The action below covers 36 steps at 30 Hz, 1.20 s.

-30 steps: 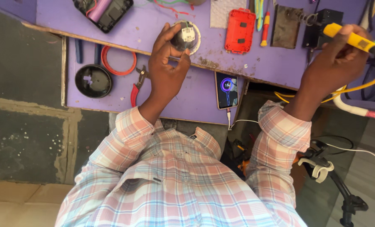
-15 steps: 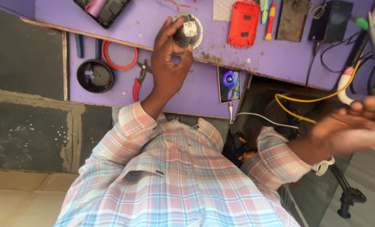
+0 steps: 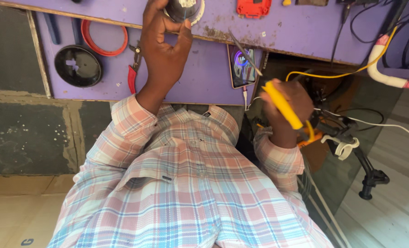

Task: The person solders wires to a small metallic bell-shaped object. They use a soldering iron to attach red and green wires to the object's terminals, then use pliers to trim the excess wire. The person repeats this process for multiple wires.

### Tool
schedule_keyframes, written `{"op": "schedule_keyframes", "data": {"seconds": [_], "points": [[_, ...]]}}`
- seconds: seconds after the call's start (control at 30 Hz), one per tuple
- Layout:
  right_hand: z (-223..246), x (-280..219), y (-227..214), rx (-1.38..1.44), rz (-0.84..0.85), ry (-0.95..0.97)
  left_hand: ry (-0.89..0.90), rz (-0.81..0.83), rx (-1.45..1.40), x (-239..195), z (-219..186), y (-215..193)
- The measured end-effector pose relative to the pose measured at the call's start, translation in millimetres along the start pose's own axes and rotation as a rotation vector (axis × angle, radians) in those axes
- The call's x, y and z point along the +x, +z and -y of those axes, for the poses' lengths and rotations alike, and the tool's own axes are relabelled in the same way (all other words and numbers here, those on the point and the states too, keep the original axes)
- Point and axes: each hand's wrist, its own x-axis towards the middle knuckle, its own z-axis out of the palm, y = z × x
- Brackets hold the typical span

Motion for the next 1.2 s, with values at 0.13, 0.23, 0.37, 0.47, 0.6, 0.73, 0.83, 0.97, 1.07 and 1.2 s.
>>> {"op": "schedule_keyframes", "data": {"seconds": [0.13, 0.23, 0.37, 0.47, 0.6, 0.73, 0.83, 0.97, 1.07, 1.2], "points": [[27.0, 30.1, 3.4, -0.026, 0.097, -0.156, 0.034, -0.014, 0.005, -0.2, -0.4, 0.0], [35.6, 42.2, 8.0, -0.033, 0.117, -0.206, -0.067, 0.0, -0.013, 1.1, -1.6, 1.5], [36.5, 47.6, 14.0, -0.03, 0.142, -0.213, -0.038, -0.002, -0.046, 1.6, -4.4, 1.9], [35.3, 50.7, 19.1, 0.014, 0.137, -0.213, 0.036, 0.005, -0.034, 3.3, -6.1, -0.2], [37.5, 50.5, 22.8, -0.002, 0.129, -0.199, 0.023, 0.004, -0.031, 3.6, -7.9, -2.0], [30.4, 47.6, 21.4, 0.0, 0.144, -0.207, 0.004, 0.013, -0.059, 3.8, -8.5, -1.7], [19.3, 38.6, 17.2, -0.136, 0.134, -0.234, -0.009, 0.01, -0.043, 3.5, -8.2, -2.3], [9.8, 14.4, 14.0, -0.129, 0.031, 0.047, -0.016, 0.023, -0.062, 3.7, -8.7, -1.7], [-0.4, 2.7, 32.3, 0.5, -0.367, 0.472, -0.009, 0.008, -0.054, 4.3, -9.4, 0.4], [0.1, -7.7, 40.8, 0.758, -0.352, 0.497, -0.018, -0.014, -0.05, 4.0, -7.3, 2.4]]}}
